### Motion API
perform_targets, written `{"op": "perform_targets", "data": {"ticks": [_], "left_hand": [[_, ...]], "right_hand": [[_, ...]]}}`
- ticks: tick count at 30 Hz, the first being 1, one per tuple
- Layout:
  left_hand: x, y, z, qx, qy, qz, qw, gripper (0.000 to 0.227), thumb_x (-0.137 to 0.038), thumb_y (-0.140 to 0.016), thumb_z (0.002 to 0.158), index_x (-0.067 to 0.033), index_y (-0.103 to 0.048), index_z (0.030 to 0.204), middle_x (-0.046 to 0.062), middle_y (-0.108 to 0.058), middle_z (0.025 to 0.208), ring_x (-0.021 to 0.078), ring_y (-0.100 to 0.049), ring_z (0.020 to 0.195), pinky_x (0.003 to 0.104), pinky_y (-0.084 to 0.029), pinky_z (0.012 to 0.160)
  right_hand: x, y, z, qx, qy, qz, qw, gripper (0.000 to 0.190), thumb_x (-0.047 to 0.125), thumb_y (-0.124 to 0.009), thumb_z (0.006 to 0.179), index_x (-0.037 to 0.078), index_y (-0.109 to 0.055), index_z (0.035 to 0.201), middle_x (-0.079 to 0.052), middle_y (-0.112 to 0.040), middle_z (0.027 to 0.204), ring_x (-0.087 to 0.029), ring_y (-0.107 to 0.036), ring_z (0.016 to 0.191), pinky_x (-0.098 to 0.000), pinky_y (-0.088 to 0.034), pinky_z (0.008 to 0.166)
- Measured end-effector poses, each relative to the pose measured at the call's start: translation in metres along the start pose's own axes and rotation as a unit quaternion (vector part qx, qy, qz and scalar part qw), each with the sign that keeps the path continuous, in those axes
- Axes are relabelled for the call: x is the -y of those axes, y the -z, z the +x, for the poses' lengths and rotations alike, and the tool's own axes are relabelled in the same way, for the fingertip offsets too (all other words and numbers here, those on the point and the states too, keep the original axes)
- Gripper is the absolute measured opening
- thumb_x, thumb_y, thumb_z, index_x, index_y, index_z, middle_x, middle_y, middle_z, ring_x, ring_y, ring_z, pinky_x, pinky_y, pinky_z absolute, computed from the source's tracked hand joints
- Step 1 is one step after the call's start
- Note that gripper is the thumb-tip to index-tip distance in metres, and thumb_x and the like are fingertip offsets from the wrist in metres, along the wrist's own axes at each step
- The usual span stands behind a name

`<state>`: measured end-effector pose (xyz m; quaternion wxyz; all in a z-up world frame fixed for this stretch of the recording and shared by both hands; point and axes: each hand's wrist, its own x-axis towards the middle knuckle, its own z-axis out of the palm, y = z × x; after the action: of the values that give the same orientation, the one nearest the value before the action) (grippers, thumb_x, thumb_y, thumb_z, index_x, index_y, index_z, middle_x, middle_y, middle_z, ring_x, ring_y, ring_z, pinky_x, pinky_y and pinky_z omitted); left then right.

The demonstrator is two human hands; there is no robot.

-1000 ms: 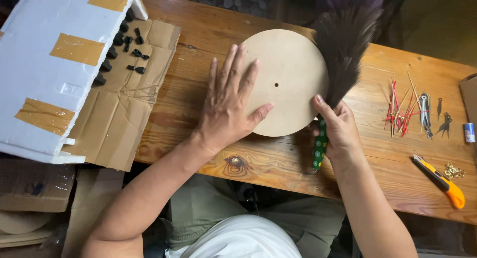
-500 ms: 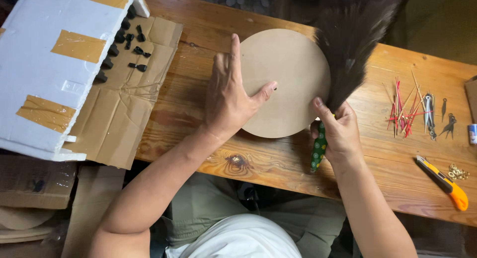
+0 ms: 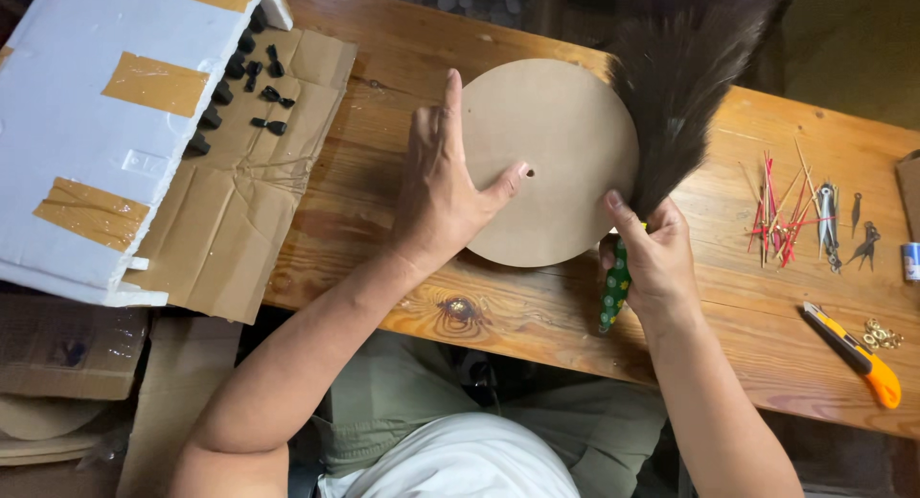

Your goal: The person uses a utility knife to carve a rectangular recess into a circular wooden disc. They then brush the disc with a feather duster to remove debris. Finally, they place a black clock movement into the recess to check the fit.

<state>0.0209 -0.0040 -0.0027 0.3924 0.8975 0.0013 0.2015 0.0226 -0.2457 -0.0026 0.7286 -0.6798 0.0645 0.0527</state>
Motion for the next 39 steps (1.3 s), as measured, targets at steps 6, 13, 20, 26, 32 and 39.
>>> {"op": "perform_targets", "data": {"ticks": [6,13,20,26,32,39], "left_hand": [[-0.003,0.007,-0.001,0.028,-0.046,0.028,0.998,0.121,-0.041,-0.082,0.085,-0.0039,0.002,0.164,0.020,-0.052,0.129,0.0322,-0.045,0.115,0.046,-0.047,0.109],[0.003,-0.002,-0.002,-0.011,-0.012,0.017,1.000,0.122,-0.053,-0.089,0.083,-0.0085,-0.010,0.164,0.018,-0.052,0.125,0.0341,-0.048,0.116,0.047,-0.046,0.105],[0.001,-0.001,-0.006,-0.015,-0.005,0.001,1.000,0.107,-0.049,-0.081,0.094,-0.0093,-0.011,0.164,0.019,-0.048,0.126,0.0333,-0.054,0.111,0.045,-0.054,0.098],[0.000,0.001,-0.005,-0.008,-0.021,0.040,0.999,0.123,-0.050,-0.091,0.084,-0.0064,-0.008,0.164,0.017,-0.051,0.122,0.0322,-0.051,0.109,0.043,-0.050,0.100],[-0.005,0.011,-0.006,0.046,-0.016,0.069,0.996,0.142,-0.054,-0.097,0.076,-0.0078,0.005,0.164,0.016,-0.049,0.123,0.0317,-0.049,0.111,0.042,-0.050,0.102],[0.022,0.011,0.006,0.024,0.119,-0.166,0.979,0.084,-0.064,-0.073,0.089,-0.0095,-0.046,0.147,0.023,-0.060,0.138,0.0422,-0.059,0.131,0.054,-0.053,0.104]], "right_hand": [[0.002,0.000,0.000,-0.008,-0.011,-0.007,1.000,0.021,0.024,-0.072,0.096,0.016,-0.053,0.098,0.004,-0.056,0.086,-0.009,-0.050,0.059,-0.0228,-0.039,0.038],[-0.001,-0.002,-0.002,-0.001,0.001,-0.012,1.000,0.020,0.021,-0.072,0.096,0.015,-0.053,0.098,0.002,-0.057,0.088,-0.010,-0.051,0.063,-0.0236,-0.039,0.038],[-0.001,-0.002,0.000,-0.008,-0.017,-0.012,1.000,0.020,0.023,-0.072,0.095,0.015,-0.055,0.099,0.003,-0.059,0.090,-0.008,-0.051,0.062,-0.0225,-0.039,0.038],[-0.003,-0.001,0.002,-0.004,-0.008,-0.016,1.000,0.021,0.023,-0.072,0.096,0.015,-0.053,0.097,0.004,-0.055,0.087,-0.008,-0.049,0.059,-0.0225,-0.039,0.037],[0.001,-0.002,0.000,0.000,-0.014,-0.019,1.000,0.020,0.024,-0.071,0.096,0.015,-0.053,0.098,0.004,-0.056,0.085,-0.009,-0.052,0.061,-0.0230,-0.038,0.039],[-0.005,0.003,0.003,-0.016,0.031,0.005,0.999,0.018,0.020,-0.077,0.097,0.008,-0.066,0.105,-0.001,-0.065,0.083,-0.012,-0.059,0.056,-0.0232,-0.046,0.034]]}}
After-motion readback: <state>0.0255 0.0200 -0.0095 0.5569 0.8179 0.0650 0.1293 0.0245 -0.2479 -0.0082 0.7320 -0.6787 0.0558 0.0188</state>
